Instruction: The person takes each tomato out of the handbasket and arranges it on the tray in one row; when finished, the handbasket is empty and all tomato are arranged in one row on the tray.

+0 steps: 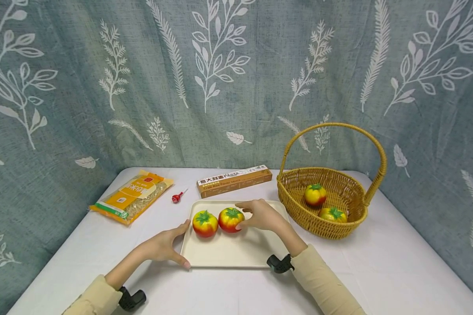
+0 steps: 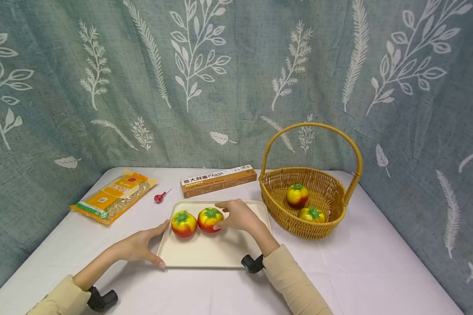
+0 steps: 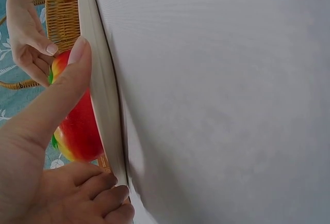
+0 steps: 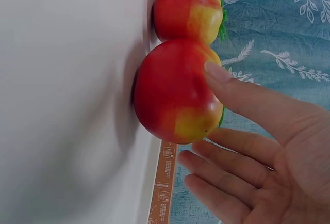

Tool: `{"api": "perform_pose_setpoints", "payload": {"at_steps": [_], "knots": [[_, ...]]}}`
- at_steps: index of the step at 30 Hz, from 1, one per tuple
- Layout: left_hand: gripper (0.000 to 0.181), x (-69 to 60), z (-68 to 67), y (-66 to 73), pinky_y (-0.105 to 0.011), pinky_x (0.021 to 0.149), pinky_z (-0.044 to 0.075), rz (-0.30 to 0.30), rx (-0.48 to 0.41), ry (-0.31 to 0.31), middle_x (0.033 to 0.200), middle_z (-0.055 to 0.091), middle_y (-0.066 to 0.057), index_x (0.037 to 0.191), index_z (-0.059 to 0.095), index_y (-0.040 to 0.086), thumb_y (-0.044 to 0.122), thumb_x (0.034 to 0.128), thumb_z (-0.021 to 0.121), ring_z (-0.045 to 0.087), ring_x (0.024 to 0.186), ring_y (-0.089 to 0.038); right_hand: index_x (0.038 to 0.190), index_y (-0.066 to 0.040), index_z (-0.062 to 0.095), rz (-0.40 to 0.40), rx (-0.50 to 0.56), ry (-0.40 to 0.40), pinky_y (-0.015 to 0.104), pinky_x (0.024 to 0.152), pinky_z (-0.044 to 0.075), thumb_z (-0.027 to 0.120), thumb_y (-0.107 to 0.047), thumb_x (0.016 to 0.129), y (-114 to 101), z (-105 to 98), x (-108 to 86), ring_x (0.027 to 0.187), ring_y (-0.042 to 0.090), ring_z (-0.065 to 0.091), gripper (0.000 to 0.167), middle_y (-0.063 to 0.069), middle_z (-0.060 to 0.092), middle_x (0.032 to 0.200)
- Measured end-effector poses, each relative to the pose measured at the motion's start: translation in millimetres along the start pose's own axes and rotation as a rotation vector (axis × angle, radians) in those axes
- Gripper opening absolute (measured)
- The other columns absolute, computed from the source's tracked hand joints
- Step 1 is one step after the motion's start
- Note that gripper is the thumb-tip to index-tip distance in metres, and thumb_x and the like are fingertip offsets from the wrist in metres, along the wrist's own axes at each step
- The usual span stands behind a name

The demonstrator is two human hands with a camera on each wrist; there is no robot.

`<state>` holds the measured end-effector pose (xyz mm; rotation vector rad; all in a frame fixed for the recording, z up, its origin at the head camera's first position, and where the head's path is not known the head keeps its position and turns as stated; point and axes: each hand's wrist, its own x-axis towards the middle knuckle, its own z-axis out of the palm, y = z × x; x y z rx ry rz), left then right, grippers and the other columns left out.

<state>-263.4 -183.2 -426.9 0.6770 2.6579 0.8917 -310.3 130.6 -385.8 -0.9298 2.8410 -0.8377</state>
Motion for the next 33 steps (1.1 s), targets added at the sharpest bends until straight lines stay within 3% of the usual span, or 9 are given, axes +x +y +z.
{"api": "perform_pose_setpoints", "payload": {"at_steps": [15,26,33], "knots": [[0.122,-0.8,-2.1,0.4,-0.054,0.112,0.026,0.005,0.001,-0.003,0.153,0.025,-0.024,0.15,0.021,-0.005,0.039,0.0607,0.091,0.026,0.14,-0.04,0.133,-0.002,0.057,0.022,0.043,0.015,0.043,0.094,0.051,0.079,-0.027,0.081,3,-21,-5.5,0.117,0.034,0.058,0.062,0.018,0.059,0.131],[0.124,1.4,-0.2,-2.7,-0.053,0.112,0.026,-0.002,0.001,-0.015,0.154,0.024,-0.023,0.151,0.018,-0.003,0.042,0.0609,0.089,0.025,0.14,-0.04,0.13,-0.003,0.06,-0.01,-0.032,0.102,0.047,0.094,0.05,0.078,-0.031,0.081,17,-35,-20.8,0.114,0.034,0.059,0.059,0.016,0.061,0.127],[0.123,0.2,0.3,-2.0,-0.053,0.112,0.026,0.0,-0.01,-0.011,0.154,0.024,-0.023,0.151,0.018,-0.004,0.04,0.0615,0.09,0.026,0.14,-0.04,0.13,-0.003,0.061,0.008,0.002,0.117,0.049,0.094,0.05,0.078,-0.03,0.082,25,-43,-29.6,0.115,0.035,0.059,0.058,0.018,0.061,0.126]]}}
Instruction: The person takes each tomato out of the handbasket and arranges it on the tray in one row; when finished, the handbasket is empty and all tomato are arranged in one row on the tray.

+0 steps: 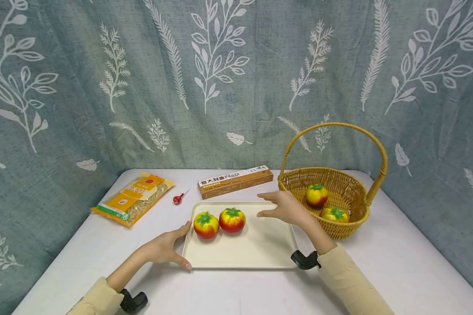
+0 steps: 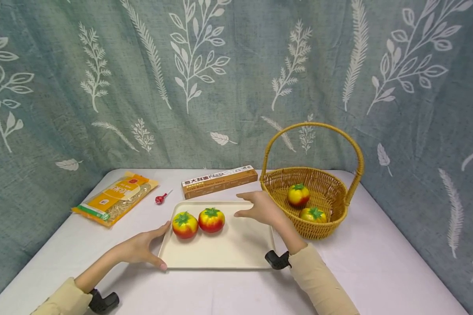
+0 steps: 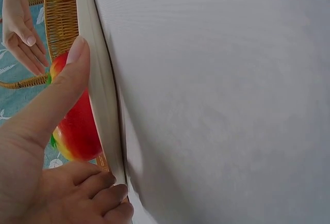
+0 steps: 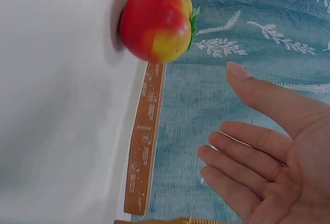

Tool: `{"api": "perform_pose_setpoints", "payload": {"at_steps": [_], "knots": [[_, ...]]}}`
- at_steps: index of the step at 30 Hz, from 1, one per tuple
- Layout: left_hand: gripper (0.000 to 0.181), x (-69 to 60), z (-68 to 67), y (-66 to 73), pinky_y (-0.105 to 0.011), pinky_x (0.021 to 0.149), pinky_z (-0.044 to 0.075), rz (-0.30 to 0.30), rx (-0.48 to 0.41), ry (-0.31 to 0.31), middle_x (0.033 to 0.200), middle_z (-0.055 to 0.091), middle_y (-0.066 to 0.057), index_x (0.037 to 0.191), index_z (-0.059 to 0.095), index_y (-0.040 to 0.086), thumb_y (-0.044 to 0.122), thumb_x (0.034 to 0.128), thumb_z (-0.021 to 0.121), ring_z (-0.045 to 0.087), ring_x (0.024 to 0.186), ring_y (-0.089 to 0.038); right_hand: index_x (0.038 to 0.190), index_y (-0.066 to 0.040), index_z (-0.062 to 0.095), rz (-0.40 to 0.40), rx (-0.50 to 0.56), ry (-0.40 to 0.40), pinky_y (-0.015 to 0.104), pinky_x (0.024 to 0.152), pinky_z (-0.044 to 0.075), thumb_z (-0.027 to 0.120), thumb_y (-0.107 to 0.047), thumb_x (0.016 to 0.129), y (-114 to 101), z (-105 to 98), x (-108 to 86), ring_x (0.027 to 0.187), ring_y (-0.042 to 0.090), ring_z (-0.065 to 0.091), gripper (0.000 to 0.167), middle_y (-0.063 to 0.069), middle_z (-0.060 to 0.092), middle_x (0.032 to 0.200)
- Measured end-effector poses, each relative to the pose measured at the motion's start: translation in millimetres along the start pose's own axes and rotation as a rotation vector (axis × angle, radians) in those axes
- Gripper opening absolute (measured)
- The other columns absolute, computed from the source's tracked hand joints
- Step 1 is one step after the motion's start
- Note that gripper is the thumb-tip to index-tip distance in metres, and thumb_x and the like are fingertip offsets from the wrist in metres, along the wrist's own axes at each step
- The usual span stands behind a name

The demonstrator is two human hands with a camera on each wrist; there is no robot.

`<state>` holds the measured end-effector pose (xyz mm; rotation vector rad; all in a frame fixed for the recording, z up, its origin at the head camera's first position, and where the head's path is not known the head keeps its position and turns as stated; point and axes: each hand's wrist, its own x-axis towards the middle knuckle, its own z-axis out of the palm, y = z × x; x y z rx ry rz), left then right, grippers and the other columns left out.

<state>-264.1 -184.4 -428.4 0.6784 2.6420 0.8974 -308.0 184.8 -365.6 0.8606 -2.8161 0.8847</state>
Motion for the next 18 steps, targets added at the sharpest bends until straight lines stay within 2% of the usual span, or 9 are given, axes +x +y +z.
{"api": "perform_pose_setpoints", "payload": {"at_steps": [7,10,11,13,15,18], "knots": [[0.122,-0.3,-0.1,0.7,-0.054,0.112,0.027,0.0,-0.001,-0.003,0.153,0.024,-0.024,0.151,0.018,-0.004,0.04,0.0617,0.09,0.026,0.139,-0.041,0.13,-0.006,0.062,0.02,-0.026,0.017,0.048,0.089,0.053,0.078,-0.034,0.081,4,-12,-9.0,0.112,0.034,0.061,0.058,0.015,0.064,0.124],[0.123,-0.3,-0.5,0.9,-0.054,0.112,0.027,-0.002,-0.001,-0.002,0.153,0.025,-0.024,0.151,0.018,-0.003,0.041,0.0616,0.09,0.026,0.139,-0.041,0.13,-0.009,0.062,0.03,-0.051,0.032,0.04,0.077,0.054,0.078,-0.034,0.081,6,-16,-12.2,0.099,0.029,0.065,0.058,0.014,0.068,0.114],[0.123,-0.3,-0.6,1.0,-0.054,0.112,0.027,-0.002,0.0,0.0,0.153,0.025,-0.024,0.151,0.018,-0.003,0.041,0.0615,0.09,0.026,0.139,-0.041,0.13,-0.009,0.062,0.033,-0.057,0.032,0.038,0.072,0.053,0.078,-0.034,0.081,8,-18,-13.2,0.089,0.028,0.064,0.058,0.014,0.069,0.108],[0.123,-0.3,-0.8,0.9,-0.054,0.112,0.027,-0.002,0.002,0.001,0.153,0.025,-0.023,0.151,0.018,-0.003,0.041,0.0616,0.089,0.026,0.139,-0.04,0.13,-0.008,0.062,0.029,-0.071,0.036,0.037,0.07,0.051,0.077,-0.034,0.082,10,-21,-14.7,0.084,0.025,0.062,0.058,0.016,0.069,0.109],[0.123,-0.2,-0.9,0.5,-0.053,0.112,0.027,0.0,0.004,-0.001,0.153,0.025,-0.023,0.151,0.018,-0.004,0.042,0.0617,0.089,0.026,0.14,-0.04,0.131,-0.007,0.061,0.026,-0.069,0.037,0.041,0.076,0.053,0.077,-0.033,0.083,12,-24,-16.4,0.087,0.027,0.063,0.057,0.017,0.068,0.112],[0.123,-0.4,-1.1,0.4,-0.053,0.112,0.026,0.002,0.003,-0.001,0.153,0.024,-0.024,0.151,0.018,-0.004,0.042,0.0617,0.089,0.026,0.14,-0.04,0.13,-0.004,0.061,0.006,-0.065,0.048,0.049,0.089,0.052,0.077,-0.03,0.083,16,-30,-18.5,0.108,0.031,0.062,0.055,0.018,0.062,0.126]]}}
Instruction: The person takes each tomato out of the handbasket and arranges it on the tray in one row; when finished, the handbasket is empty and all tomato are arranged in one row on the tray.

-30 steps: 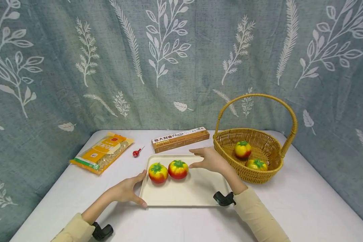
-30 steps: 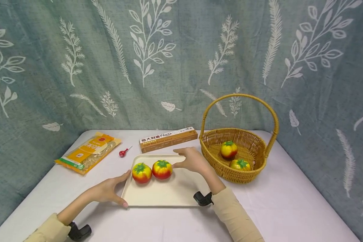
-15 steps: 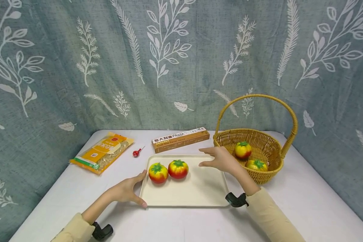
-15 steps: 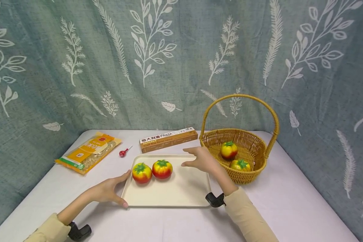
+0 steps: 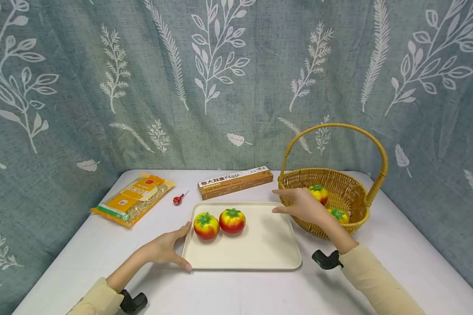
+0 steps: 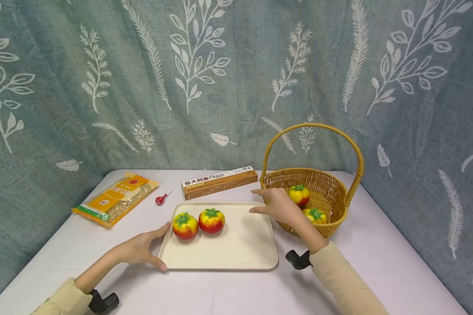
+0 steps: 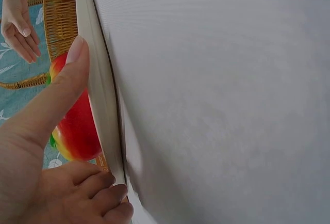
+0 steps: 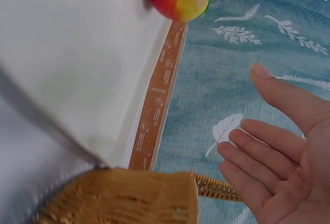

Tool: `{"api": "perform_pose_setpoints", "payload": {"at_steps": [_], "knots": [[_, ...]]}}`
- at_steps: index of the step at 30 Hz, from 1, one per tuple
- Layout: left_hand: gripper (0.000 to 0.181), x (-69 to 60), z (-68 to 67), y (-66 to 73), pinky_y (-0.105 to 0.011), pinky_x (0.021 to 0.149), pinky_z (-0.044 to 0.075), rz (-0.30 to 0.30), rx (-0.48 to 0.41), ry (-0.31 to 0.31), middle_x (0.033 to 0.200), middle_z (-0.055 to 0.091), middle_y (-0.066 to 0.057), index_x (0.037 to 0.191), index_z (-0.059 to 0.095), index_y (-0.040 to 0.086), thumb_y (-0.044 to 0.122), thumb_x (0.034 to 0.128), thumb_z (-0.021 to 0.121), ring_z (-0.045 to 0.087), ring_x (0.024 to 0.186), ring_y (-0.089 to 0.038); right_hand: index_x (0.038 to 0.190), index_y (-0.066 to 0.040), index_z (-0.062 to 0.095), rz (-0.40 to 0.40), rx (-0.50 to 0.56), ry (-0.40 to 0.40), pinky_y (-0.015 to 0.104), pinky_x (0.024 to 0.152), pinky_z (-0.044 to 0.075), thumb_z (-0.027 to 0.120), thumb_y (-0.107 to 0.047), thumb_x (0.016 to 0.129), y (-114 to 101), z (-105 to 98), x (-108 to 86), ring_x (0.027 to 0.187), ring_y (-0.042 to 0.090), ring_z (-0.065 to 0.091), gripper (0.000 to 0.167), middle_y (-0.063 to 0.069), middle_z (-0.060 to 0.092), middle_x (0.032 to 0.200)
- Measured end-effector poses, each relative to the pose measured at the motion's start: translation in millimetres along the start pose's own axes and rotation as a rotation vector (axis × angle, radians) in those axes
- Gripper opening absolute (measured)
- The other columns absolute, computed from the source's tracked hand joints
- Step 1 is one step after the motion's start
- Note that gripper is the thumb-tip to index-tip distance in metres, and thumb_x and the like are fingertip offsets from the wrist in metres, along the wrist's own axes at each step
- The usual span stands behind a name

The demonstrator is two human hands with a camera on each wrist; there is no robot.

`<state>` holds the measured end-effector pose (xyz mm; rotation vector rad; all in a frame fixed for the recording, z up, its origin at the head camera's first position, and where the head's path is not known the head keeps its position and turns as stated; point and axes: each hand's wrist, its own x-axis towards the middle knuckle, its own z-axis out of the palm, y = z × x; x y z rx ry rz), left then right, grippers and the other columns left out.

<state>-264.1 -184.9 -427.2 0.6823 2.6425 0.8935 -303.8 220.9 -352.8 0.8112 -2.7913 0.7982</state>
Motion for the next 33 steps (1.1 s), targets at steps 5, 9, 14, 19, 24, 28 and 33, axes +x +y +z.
{"api": "perform_pose_setpoints", "payload": {"at_steps": [5,9,14,19,24,28,33], "knots": [[0.123,0.3,0.0,-0.1,-0.053,0.112,0.027,0.007,-0.004,0.004,0.153,0.025,-0.024,0.151,0.018,-0.005,0.04,0.0615,0.09,0.026,0.14,-0.04,0.128,-0.004,0.062,-0.01,-0.028,0.019,0.052,0.09,0.051,0.077,-0.029,0.083,6,-9,-2.9,0.112,0.035,0.06,0.053,0.017,0.064,0.123],[0.123,0.9,0.2,-0.4,-0.052,0.112,0.027,0.011,0.0,0.004,0.153,0.024,-0.024,0.151,0.019,-0.005,0.04,0.0615,0.09,0.026,0.14,-0.04,0.129,-0.004,0.062,-0.007,-0.042,0.012,0.051,0.089,0.052,0.077,-0.026,0.084,9,-16,-6.0,0.112,0.035,0.06,0.052,0.017,0.063,0.124],[0.122,0.7,0.1,-0.2,-0.053,0.112,0.026,0.013,0.002,0.008,0.153,0.024,-0.024,0.15,0.019,-0.005,0.04,0.0616,0.09,0.026,0.14,-0.04,0.132,-0.005,0.059,0.026,-0.053,-0.006,0.043,0.07,0.057,0.076,-0.025,0.084,12,-28,-8.8,0.076,0.033,0.067,0.055,0.017,0.065,0.121],[0.122,0.3,0.4,0.2,-0.053,0.112,0.027,0.001,0.003,0.01,0.153,0.024,-0.024,0.151,0.019,-0.005,0.04,0.0614,0.09,0.026,0.14,-0.04,0.132,-0.007,0.06,0.031,-0.097,-0.012,0.039,0.07,0.053,0.076,-0.027,0.084,14,-42,-9.7,0.057,0.015,0.053,0.055,0.016,0.064,0.123],[0.122,-0.3,0.5,1.0,-0.053,0.112,0.026,0.002,-0.003,0.006,0.154,0.024,-0.024,0.151,0.019,-0.005,0.04,0.0617,0.09,0.026,0.14,-0.04,0.131,-0.004,0.06,0.017,-0.132,-0.02,0.04,0.075,0.053,0.077,-0.028,0.084,21,-53,-9.3,0.064,0.009,0.056,0.055,0.018,0.064,0.123],[0.122,-0.3,0.6,1.1,-0.053,0.112,0.027,-0.002,0.001,0.007,0.154,0.024,-0.023,0.151,0.019,-0.005,0.04,0.0616,0.09,0.026,0.14,-0.04,0.13,-0.005,0.061,0.049,-0.14,-0.03,0.036,0.07,0.051,0.077,-0.03,0.083,26,-58,-9.6,0.061,0.007,0.054,0.056,0.019,0.064,0.122],[0.122,-0.3,0.6,1.4,-0.053,0.112,0.026,-0.006,-0.007,0.006,0.154,0.024,-0.023,0.151,0.019,-0.004,0.04,0.0617,0.09,0.026,0.14,-0.039,0.132,-0.007,0.06,0.106,-0.114,-0.048,0.034,0.064,0.049,0.077,-0.032,0.083,32,-65,-9.8,0.056,0.011,0.049,0.057,0.019,0.062,0.126]]}}
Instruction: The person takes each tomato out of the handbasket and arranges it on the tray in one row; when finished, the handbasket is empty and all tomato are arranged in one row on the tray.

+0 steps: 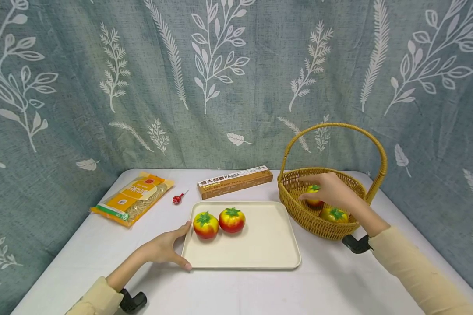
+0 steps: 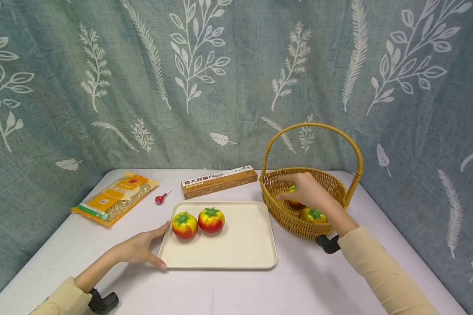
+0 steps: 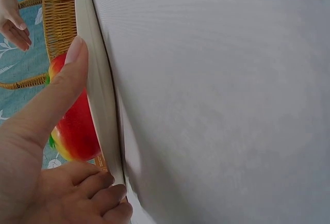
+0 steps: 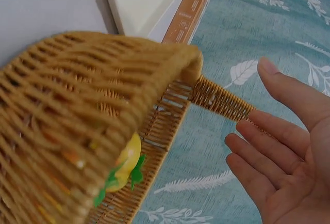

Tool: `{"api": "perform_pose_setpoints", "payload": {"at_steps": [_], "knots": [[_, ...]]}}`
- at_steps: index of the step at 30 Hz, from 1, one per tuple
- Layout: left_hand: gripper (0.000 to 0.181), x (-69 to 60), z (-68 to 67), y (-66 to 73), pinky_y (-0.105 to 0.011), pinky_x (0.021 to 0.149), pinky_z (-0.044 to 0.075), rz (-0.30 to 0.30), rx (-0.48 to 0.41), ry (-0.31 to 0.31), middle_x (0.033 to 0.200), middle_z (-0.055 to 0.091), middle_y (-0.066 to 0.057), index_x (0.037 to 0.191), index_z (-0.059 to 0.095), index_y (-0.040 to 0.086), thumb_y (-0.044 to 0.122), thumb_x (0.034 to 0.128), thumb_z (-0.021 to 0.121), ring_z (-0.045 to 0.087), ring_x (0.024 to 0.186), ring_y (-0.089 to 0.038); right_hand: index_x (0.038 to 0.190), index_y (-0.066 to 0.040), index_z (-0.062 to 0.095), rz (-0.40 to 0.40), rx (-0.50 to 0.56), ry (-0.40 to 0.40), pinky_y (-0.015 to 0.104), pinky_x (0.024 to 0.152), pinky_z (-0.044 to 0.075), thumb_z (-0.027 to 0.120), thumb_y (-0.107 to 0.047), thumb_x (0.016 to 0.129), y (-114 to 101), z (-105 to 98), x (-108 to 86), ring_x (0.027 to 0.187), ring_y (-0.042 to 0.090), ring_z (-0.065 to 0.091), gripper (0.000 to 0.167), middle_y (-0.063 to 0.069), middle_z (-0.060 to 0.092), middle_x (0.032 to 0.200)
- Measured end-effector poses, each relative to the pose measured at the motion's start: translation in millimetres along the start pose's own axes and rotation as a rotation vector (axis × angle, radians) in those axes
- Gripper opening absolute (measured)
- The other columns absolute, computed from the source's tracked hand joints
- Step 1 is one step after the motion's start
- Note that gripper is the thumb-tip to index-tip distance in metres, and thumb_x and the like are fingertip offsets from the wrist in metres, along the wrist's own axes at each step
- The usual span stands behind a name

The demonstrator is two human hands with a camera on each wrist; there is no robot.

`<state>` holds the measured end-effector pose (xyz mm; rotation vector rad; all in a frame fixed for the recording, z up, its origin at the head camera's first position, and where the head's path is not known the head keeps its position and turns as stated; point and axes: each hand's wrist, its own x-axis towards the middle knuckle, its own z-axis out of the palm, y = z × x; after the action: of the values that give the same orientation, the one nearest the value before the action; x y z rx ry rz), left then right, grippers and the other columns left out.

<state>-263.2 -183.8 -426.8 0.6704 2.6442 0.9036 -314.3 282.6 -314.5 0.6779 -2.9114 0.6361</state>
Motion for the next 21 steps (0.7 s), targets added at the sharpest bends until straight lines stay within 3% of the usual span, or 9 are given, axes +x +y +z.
{"api": "perform_pose_setpoints", "payload": {"at_steps": [4,9,17,21], "knots": [[0.122,0.1,-0.1,0.0,-0.053,0.112,0.026,0.001,-0.001,-0.001,0.154,0.024,-0.023,0.151,0.019,-0.004,0.04,0.0619,0.09,0.025,0.14,-0.039,0.13,-0.008,0.062,0.007,-0.016,-0.004,0.035,0.071,0.052,0.076,-0.031,0.084,6,-5,1.8,0.077,0.016,0.063,0.054,0.017,0.063,0.125],[0.122,-0.4,-0.3,0.2,-0.053,0.112,0.027,0.005,0.002,0.002,0.154,0.024,-0.023,0.151,0.019,-0.005,0.039,0.0619,0.09,0.026,0.14,-0.04,0.129,-0.004,0.061,0.005,-0.041,-0.021,0.044,0.076,0.054,0.074,-0.034,0.085,12,-13,4.9,0.085,0.023,0.068,0.055,0.02,0.063,0.122],[0.122,-0.4,0.0,0.1,-0.053,0.112,0.026,0.007,0.0,0.001,0.154,0.024,-0.023,0.151,0.019,-0.004,0.04,0.062,0.09,0.026,0.14,-0.039,0.132,-0.004,0.059,0.025,-0.002,-0.051,0.054,0.09,0.049,0.073,-0.035,0.087,32,-17,10.9,0.109,0.036,0.061,0.057,0.019,0.06,0.127],[0.123,0.1,0.2,-0.6,-0.053,0.112,0.026,0.006,0.001,-0.001,0.154,0.024,-0.023,0.151,0.018,-0.004,0.041,0.0617,0.09,0.026,0.14,-0.039,0.131,-0.003,0.06,-0.002,0.001,-0.07,0.05,0.085,0.053,0.073,-0.036,0.086,40,-21,14.4,0.111,0.039,0.059,0.058,0.02,0.061,0.126]]}}
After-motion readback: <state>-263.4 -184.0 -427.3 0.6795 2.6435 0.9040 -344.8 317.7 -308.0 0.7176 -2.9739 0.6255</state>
